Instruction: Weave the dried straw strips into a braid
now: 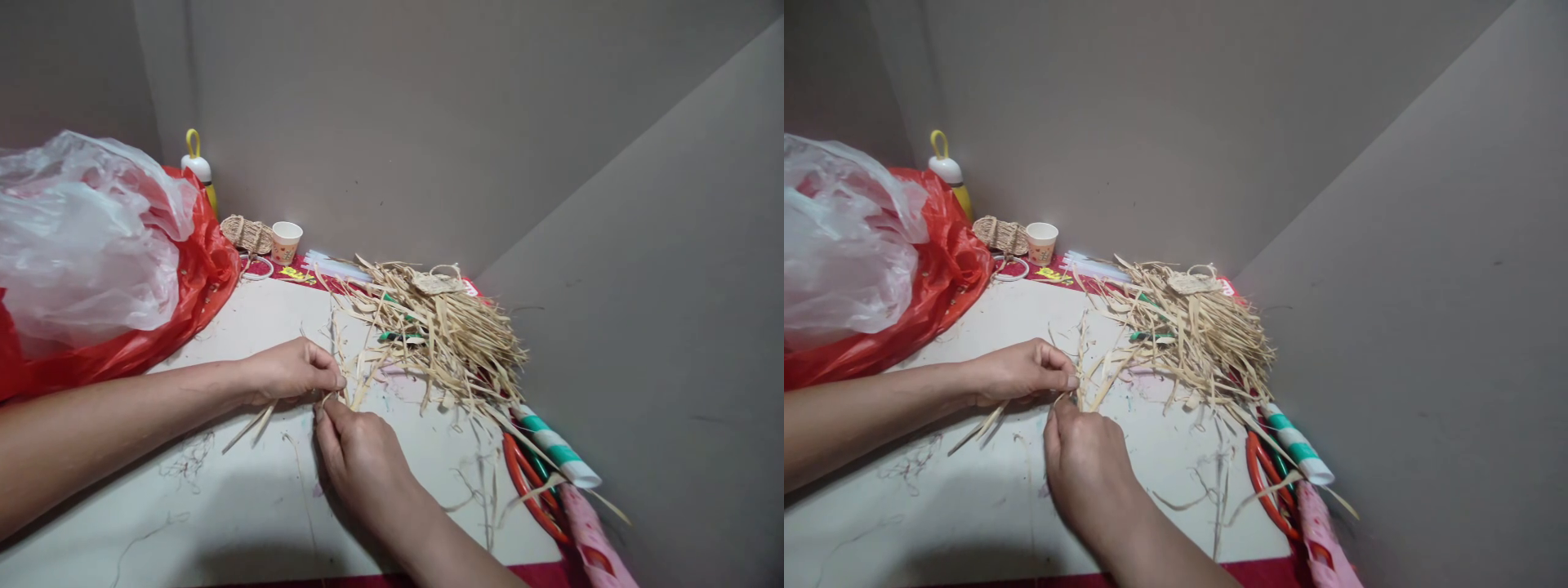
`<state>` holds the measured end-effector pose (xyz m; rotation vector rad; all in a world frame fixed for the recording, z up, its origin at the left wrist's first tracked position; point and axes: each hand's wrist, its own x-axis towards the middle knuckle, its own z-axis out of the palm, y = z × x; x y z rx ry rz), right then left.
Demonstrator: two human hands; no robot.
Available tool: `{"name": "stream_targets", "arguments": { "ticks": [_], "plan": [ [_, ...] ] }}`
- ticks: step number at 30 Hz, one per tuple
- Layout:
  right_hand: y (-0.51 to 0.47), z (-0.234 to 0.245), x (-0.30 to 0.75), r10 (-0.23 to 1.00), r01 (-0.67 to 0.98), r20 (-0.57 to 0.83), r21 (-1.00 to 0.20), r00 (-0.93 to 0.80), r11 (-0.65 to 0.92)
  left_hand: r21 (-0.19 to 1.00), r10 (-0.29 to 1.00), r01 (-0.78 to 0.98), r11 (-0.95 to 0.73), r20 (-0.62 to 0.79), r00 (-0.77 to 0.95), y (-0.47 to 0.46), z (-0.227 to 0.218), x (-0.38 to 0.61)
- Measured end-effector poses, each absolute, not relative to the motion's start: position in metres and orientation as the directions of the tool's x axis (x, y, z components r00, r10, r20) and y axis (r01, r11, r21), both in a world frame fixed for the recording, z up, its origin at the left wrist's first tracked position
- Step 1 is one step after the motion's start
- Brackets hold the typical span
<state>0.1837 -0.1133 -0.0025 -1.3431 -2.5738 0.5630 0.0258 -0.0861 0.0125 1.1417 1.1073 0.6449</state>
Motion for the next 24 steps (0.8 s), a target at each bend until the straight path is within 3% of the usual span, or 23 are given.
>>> {"name": "stream_targets", "arguments": {
  "ticks": [3, 7, 9, 14, 20, 24],
  "plan": [
    [-0.115, 0.006, 0.188, 0.782, 0.715, -0.027, -0.424, -0.623, 0.556, 0.935, 0.853, 0.069, 0.348, -0.346, 0.391, -0.085, 0.011, 0.025],
    [-0.109, 0.028, 0.202, 0.691, 0.620, -0.103, -0.551, -0.715, 0.559, 0.926, 0.842, -0.021, 0.377, -0.333, 0.425, -0.083, 0.008, 0.024],
    [-0.103, 0.036, 0.210, 0.724, 0.638, -0.096, -0.561, -0.683, 0.527, 0.930, 0.850, -0.038, 0.366, -0.317, 0.420, -0.083, 0.007, 0.024],
    [-0.084, 0.033, 0.214, 0.874, 0.740, 0.100, -0.491, -0.476, 0.459, 0.947, 0.868, -0.041, 0.319, -0.274, 0.414, -0.082, 0.005, 0.023],
    [-0.083, 0.017, 0.202, 0.853, 0.741, 0.065, -0.465, -0.518, 0.485, 0.949, 0.870, -0.028, 0.314, -0.276, 0.408, -0.082, 0.003, 0.024],
    [-0.088, 0.015, 0.201, 0.831, 0.773, 0.050, -0.339, -0.554, 0.536, 0.963, 0.886, 0.088, 0.253, -0.267, 0.379, -0.083, 0.002, 0.025]
  ]
}}
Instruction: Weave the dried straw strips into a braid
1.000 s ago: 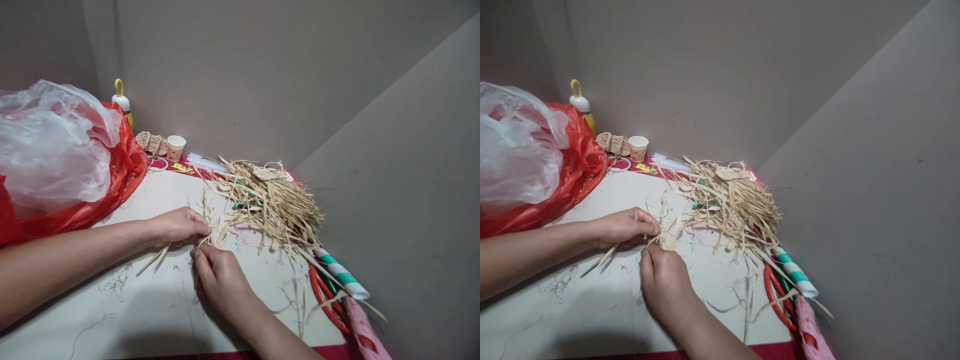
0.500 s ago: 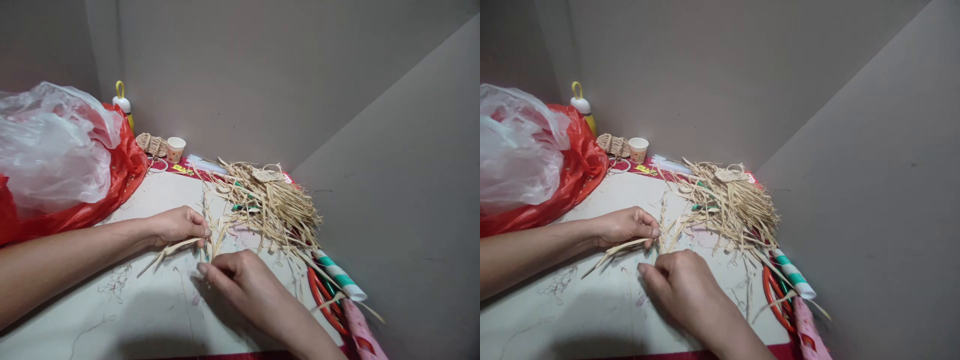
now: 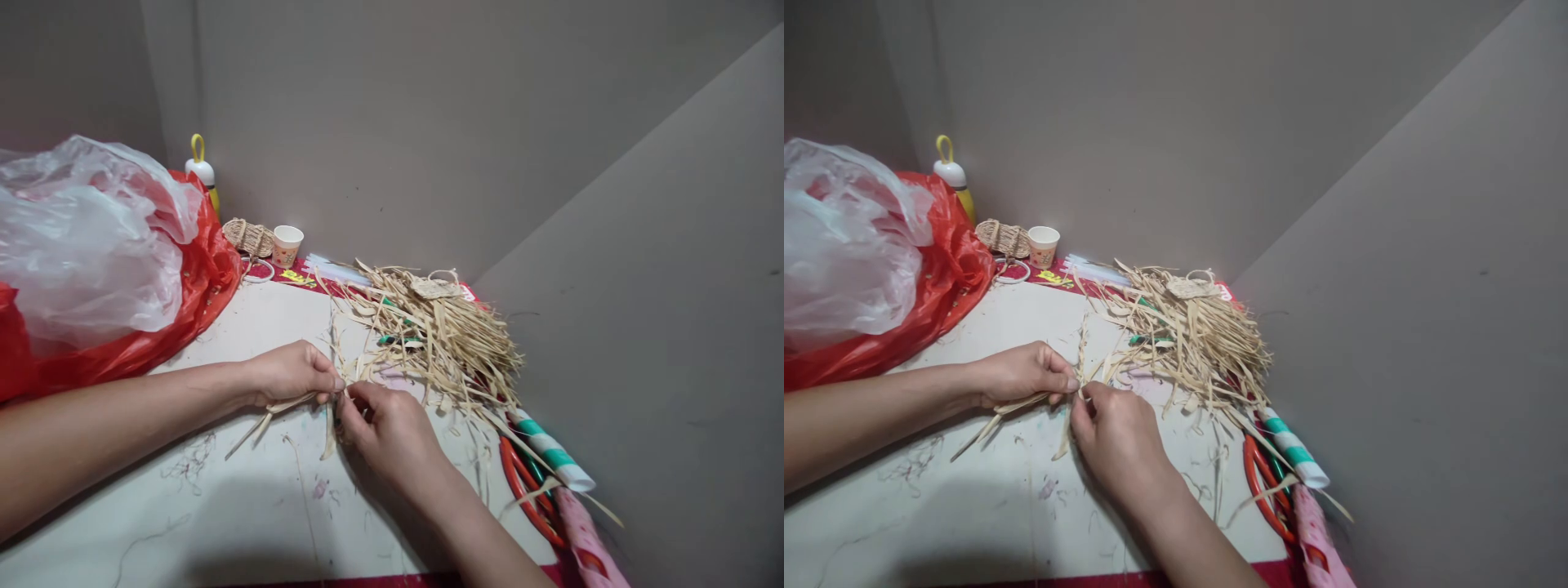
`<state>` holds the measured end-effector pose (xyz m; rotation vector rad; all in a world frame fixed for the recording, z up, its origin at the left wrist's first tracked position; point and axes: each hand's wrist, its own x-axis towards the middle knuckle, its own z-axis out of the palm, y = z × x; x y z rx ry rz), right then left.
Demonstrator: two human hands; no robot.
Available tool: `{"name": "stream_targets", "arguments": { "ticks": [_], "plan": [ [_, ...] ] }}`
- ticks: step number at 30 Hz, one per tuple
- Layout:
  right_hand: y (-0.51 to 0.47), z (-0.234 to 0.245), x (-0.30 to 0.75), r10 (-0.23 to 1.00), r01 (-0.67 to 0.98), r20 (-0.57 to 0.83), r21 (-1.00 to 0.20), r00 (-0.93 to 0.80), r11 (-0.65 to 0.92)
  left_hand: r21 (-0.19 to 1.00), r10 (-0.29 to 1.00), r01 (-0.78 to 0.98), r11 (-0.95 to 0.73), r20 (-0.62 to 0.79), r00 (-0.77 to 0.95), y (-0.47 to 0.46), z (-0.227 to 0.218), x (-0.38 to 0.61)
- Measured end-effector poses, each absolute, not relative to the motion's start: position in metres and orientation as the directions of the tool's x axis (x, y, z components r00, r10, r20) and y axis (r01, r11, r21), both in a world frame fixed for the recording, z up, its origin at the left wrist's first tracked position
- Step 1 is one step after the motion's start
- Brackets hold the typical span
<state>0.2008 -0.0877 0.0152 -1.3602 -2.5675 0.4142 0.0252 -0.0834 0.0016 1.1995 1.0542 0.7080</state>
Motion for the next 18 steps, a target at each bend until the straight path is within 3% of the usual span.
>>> {"name": "stream_targets", "arguments": {
  "ticks": [4, 6, 13, 18],
  "plan": [
    [-0.091, 0.016, 0.202, 0.796, 0.780, 0.056, -0.172, -0.603, 0.602, 0.954, 0.893, 0.241, 0.176, -0.258, 0.370, -0.085, -0.001, 0.025],
    [-0.091, 0.017, 0.203, 0.785, 0.771, 0.045, -0.165, -0.617, 0.615, 0.953, 0.887, 0.265, 0.146, -0.245, 0.392, -0.086, -0.002, 0.026],
    [-0.078, 0.026, 0.207, 0.749, 0.733, -0.094, -0.316, -0.656, 0.602, 0.956, 0.884, 0.203, 0.213, -0.277, 0.376, -0.084, -0.010, 0.026],
    [-0.049, 0.076, 0.205, 0.715, 0.702, -0.189, -0.465, -0.673, 0.539, 0.952, 0.878, 0.153, 0.265, -0.304, 0.371, -0.084, -0.010, 0.026]
  ]
}}
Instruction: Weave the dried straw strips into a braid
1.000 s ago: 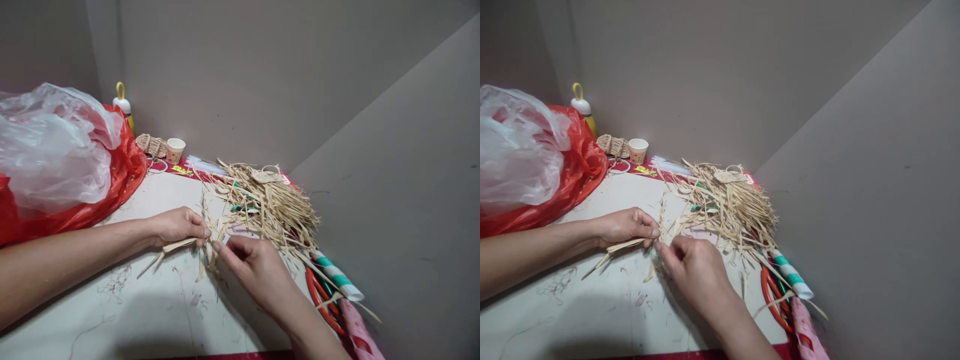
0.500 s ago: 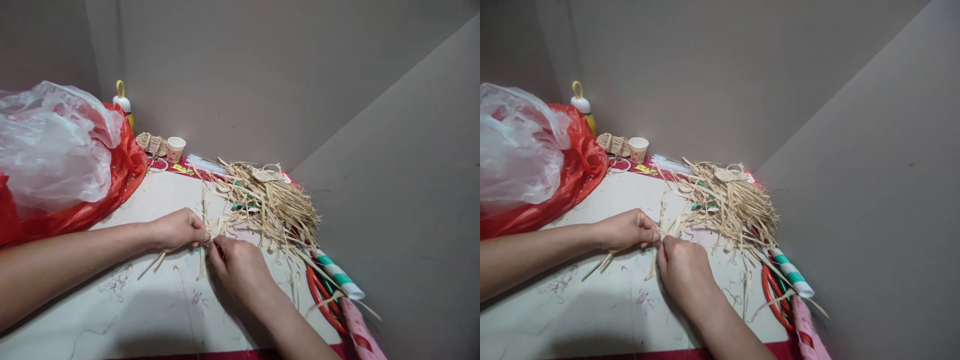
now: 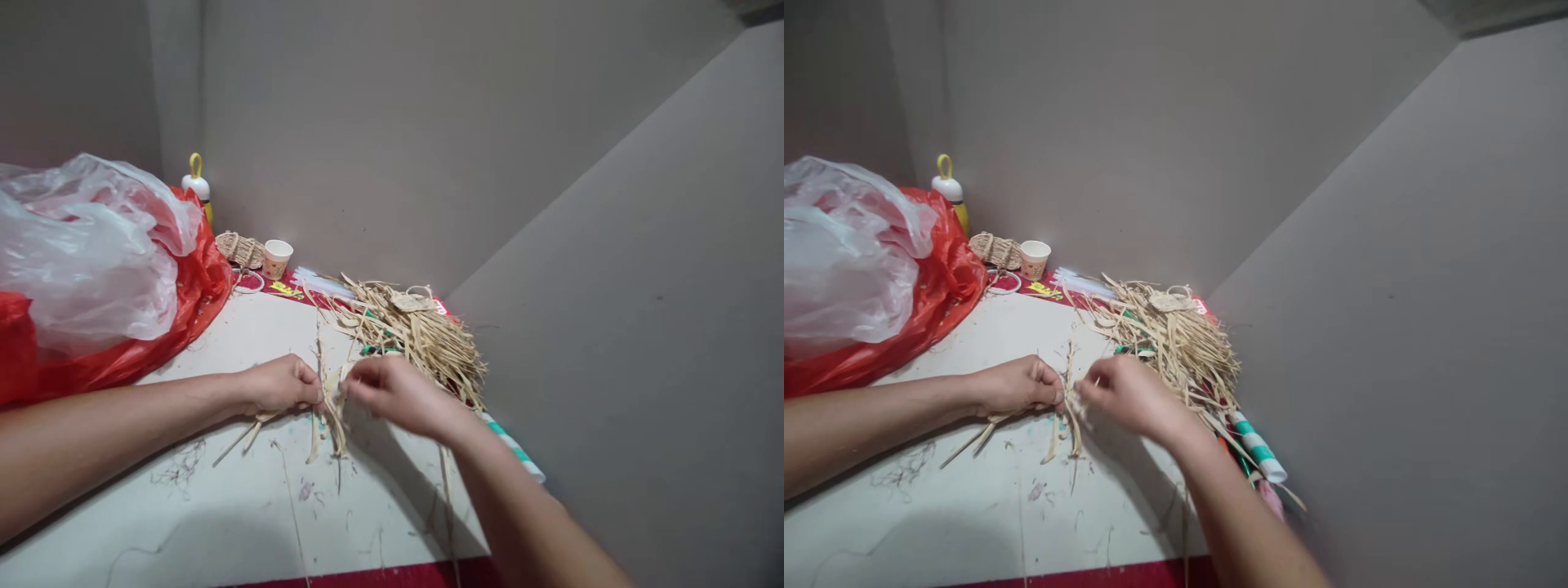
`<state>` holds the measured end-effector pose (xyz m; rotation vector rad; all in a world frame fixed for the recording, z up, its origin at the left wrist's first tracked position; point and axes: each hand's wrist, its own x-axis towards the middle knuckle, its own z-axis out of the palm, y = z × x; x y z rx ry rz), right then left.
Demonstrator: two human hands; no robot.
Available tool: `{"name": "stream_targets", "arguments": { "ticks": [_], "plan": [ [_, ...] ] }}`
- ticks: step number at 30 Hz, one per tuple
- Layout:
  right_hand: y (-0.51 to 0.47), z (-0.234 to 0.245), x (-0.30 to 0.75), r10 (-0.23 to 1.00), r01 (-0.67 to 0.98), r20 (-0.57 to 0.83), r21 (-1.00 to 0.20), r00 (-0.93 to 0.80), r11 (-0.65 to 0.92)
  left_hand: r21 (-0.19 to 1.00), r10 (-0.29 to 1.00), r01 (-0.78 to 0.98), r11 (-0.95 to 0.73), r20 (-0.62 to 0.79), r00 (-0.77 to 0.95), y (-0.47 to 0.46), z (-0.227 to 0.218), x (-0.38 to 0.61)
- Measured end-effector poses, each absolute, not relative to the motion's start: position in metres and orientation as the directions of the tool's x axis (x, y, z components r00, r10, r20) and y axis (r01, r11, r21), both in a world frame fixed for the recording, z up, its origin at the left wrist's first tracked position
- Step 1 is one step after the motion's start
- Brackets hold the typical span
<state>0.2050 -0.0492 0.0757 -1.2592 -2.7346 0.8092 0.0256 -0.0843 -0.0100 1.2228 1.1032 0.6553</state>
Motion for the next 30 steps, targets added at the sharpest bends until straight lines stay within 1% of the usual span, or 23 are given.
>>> {"name": "stream_targets", "arguments": {
  "ticks": [2, 3, 4, 5, 6, 8, 9, 10, 11, 12, 13, 16, 19, 22, 25, 27, 29, 30],
  "plan": [
    [-0.033, 0.104, 0.201, 0.724, 0.653, -0.180, -0.609, -0.666, 0.450, 0.952, 0.878, 0.141, 0.271, -0.305, 0.369, -0.085, -0.009, 0.025],
    [-0.024, 0.116, 0.200, 0.735, 0.606, -0.130, -0.669, -0.665, 0.430, 0.953, 0.878, 0.134, 0.274, -0.304, 0.369, -0.085, -0.009, 0.025],
    [-0.014, 0.126, 0.200, 0.751, 0.574, -0.070, -0.693, -0.657, 0.437, 0.953, 0.879, 0.128, 0.275, -0.303, 0.369, -0.085, -0.009, 0.025],
    [-0.005, 0.133, 0.202, 0.790, 0.590, 0.013, -0.657, -0.613, 0.469, 0.953, 0.878, 0.126, 0.277, -0.304, 0.371, -0.085, -0.009, 0.024],
    [0.005, 0.137, 0.205, 0.823, 0.647, 0.096, -0.569, -0.560, 0.507, 0.953, 0.877, 0.128, 0.276, -0.304, 0.373, -0.084, -0.010, 0.024],
    [0.024, 0.136, 0.217, 0.847, 0.799, 0.301, -0.302, -0.438, 0.520, 0.953, 0.876, 0.142, 0.266, -0.301, 0.376, -0.083, -0.012, 0.023],
    [0.033, 0.131, 0.225, 0.849, 0.850, 0.352, -0.210, -0.395, 0.483, 0.954, 0.877, 0.149, 0.259, -0.297, 0.379, -0.083, -0.013, 0.023],
    [0.041, 0.123, 0.235, 0.870, 0.889, 0.331, -0.156, -0.364, 0.431, 0.955, 0.876, 0.151, 0.253, -0.293, 0.382, -0.083, -0.014, 0.022],
    [0.048, 0.114, 0.244, 0.903, 0.918, 0.266, -0.118, -0.337, 0.378, 0.957, 0.876, 0.149, 0.250, -0.289, 0.387, -0.082, -0.015, 0.022],
    [0.054, 0.104, 0.253, 0.939, 0.942, 0.168, -0.103, -0.300, 0.319, 0.958, 0.875, 0.144, 0.249, -0.286, 0.391, -0.082, -0.016, 0.022],
    [0.058, 0.093, 0.262, 0.950, 0.949, 0.117, -0.098, -0.289, 0.301, 0.958, 0.872, 0.141, 0.251, -0.287, 0.396, -0.082, -0.017, 0.021],
    [0.065, 0.062, 0.278, 0.961, 0.956, 0.060, -0.106, -0.270, 0.275, 0.954, 0.867, 0.142, 0.264, -0.299, 0.399, -0.082, -0.021, 0.021],
    [0.063, 0.043, 0.282, 0.961, 0.949, 0.049, -0.152, -0.272, 0.276, 0.951, 0.866, 0.139, 0.277, -0.309, 0.394, -0.082, -0.020, 0.020],
    [0.054, 0.043, 0.285, 0.948, 0.918, 0.018, -0.241, -0.319, 0.314, 0.944, 0.865, 0.153, 0.293, -0.330, 0.378, -0.085, -0.013, 0.020],
    [0.045, 0.052, 0.297, 0.921, 0.861, -0.056, -0.380, -0.385, 0.337, 0.945, 0.871, 0.156, 0.288, -0.326, 0.368, -0.088, -0.006, 0.021],
    [0.043, 0.057, 0.308, 0.913, 0.841, -0.107, -0.444, -0.394, 0.311, 0.950, 0.875, 0.154, 0.272, -0.311, 0.372, -0.088, -0.006, 0.020],
    [0.045, 0.057, 0.317, 0.931, 0.858, -0.101, -0.434, -0.350, 0.275, 0.949, 0.871, 0.159, 0.273, -0.314, 0.379, -0.087, -0.010, 0.019],
    [0.047, 0.055, 0.321, 0.948, 0.877, -0.062, -0.403, -0.312, 0.262, 0.949, 0.870, 0.159, 0.272, -0.313, 0.382, -0.087, -0.011, 0.019]
  ]
}}
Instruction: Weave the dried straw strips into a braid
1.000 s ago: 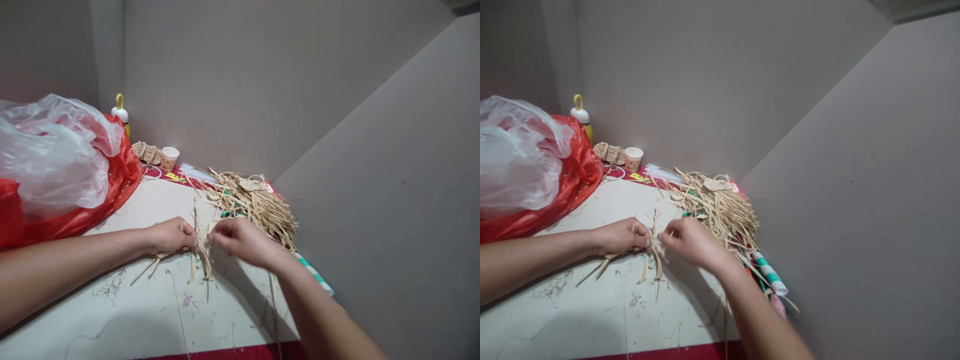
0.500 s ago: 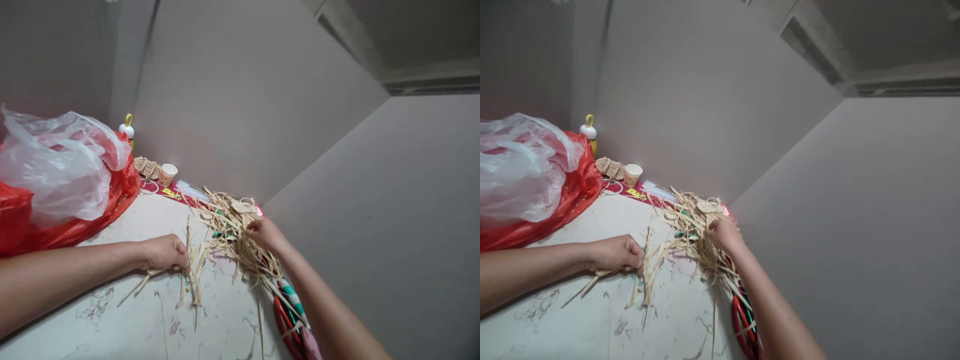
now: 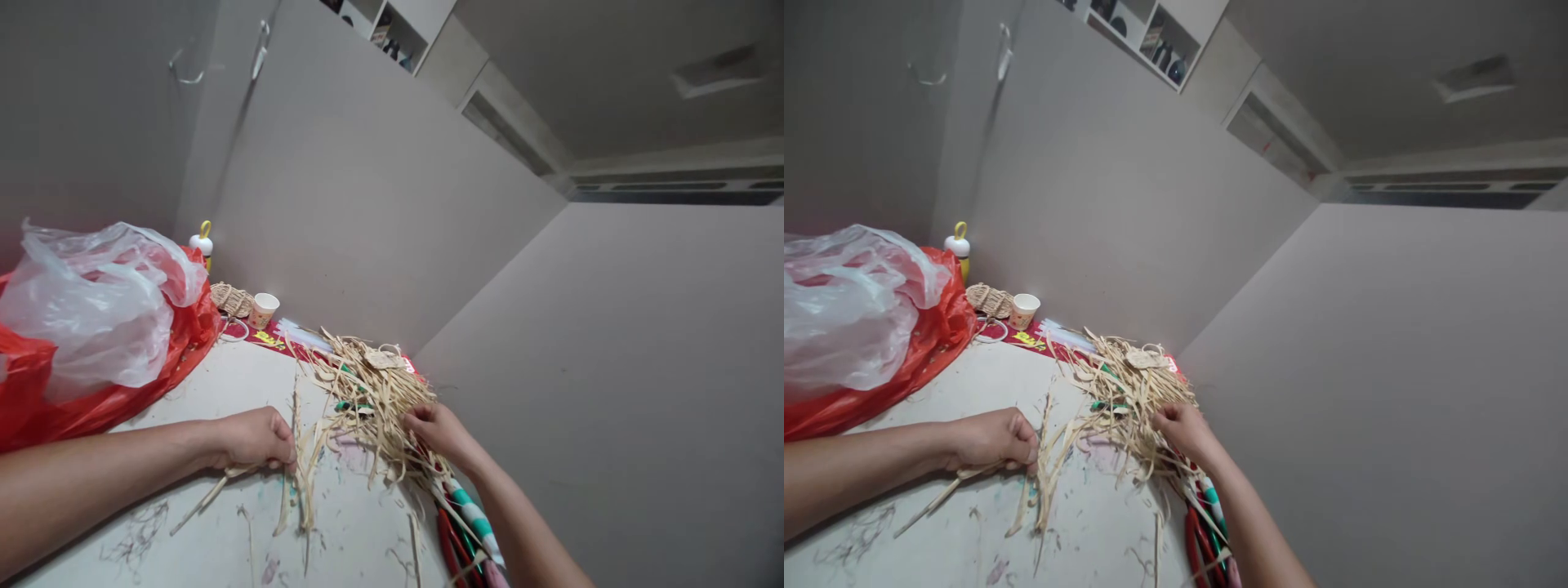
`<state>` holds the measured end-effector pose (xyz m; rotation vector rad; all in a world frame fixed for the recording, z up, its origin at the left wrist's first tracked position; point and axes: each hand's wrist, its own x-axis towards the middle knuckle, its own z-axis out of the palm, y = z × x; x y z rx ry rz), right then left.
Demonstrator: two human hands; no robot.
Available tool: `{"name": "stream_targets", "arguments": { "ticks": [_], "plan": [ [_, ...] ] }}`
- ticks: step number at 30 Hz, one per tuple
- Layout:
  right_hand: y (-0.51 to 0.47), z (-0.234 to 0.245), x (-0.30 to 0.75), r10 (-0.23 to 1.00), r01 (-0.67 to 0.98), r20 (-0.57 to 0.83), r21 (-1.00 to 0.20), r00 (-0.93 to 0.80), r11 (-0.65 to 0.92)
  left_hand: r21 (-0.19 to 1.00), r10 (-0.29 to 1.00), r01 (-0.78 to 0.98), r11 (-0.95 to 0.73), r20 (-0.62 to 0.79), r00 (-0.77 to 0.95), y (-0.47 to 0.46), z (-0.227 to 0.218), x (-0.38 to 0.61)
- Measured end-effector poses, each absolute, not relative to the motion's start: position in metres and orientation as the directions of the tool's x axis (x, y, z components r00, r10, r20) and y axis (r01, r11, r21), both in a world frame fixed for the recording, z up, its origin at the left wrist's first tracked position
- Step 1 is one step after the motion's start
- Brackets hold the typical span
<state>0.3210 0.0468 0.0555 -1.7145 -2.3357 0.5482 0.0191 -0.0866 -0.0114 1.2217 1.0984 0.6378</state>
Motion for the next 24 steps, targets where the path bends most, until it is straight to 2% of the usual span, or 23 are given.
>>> {"name": "stream_targets", "arguments": {
  "ticks": [4, 6, 9, 13, 18, 20, 22, 24],
  "plan": [
    [0.057, 0.043, 0.324, 0.974, 0.919, 0.115, -0.324, -0.197, 0.224, 0.955, 0.871, 0.160, 0.249, -0.293, 0.395, -0.084, -0.016, 0.019],
    [0.060, 0.036, 0.320, 0.977, 0.926, 0.119, -0.315, -0.178, 0.207, 0.957, 0.872, 0.162, 0.241, -0.287, 0.396, -0.083, -0.016, 0.019],
    [0.059, 0.030, 0.311, 0.981, 0.920, 0.041, -0.341, -0.191, 0.194, 0.953, 0.867, 0.170, 0.252, -0.301, 0.397, -0.083, -0.015, 0.019],
    [0.042, 0.039, 0.304, 0.960, 0.868, -0.086, -0.455, -0.266, 0.200, 0.954, 0.870, 0.171, 0.246, -0.295, 0.394, -0.082, -0.015, 0.019],
    [0.004, 0.049, 0.310, 0.826, 0.731, -0.341, -0.672, -0.449, 0.120, 0.956, 0.866, 0.154, 0.248, -0.290, 0.407, -0.083, -0.014, 0.019],
    [-0.005, 0.045, 0.315, 0.804, 0.740, -0.379, -0.664, -0.458, 0.108, 0.957, 0.867, 0.161, 0.241, -0.287, 0.408, -0.083, -0.015, 0.018],
    [-0.007, 0.039, 0.322, 0.870, 0.800, -0.290, -0.574, -0.399, 0.175, 0.955, 0.863, 0.170, 0.245, -0.294, 0.412, -0.083, -0.015, 0.018],
    [-0.005, 0.036, 0.329, 0.933, 0.844, -0.103, -0.469, -0.345, 0.260, 0.956, 0.860, 0.167, 0.241, -0.291, 0.420, -0.082, -0.015, 0.017]
  ]
}}
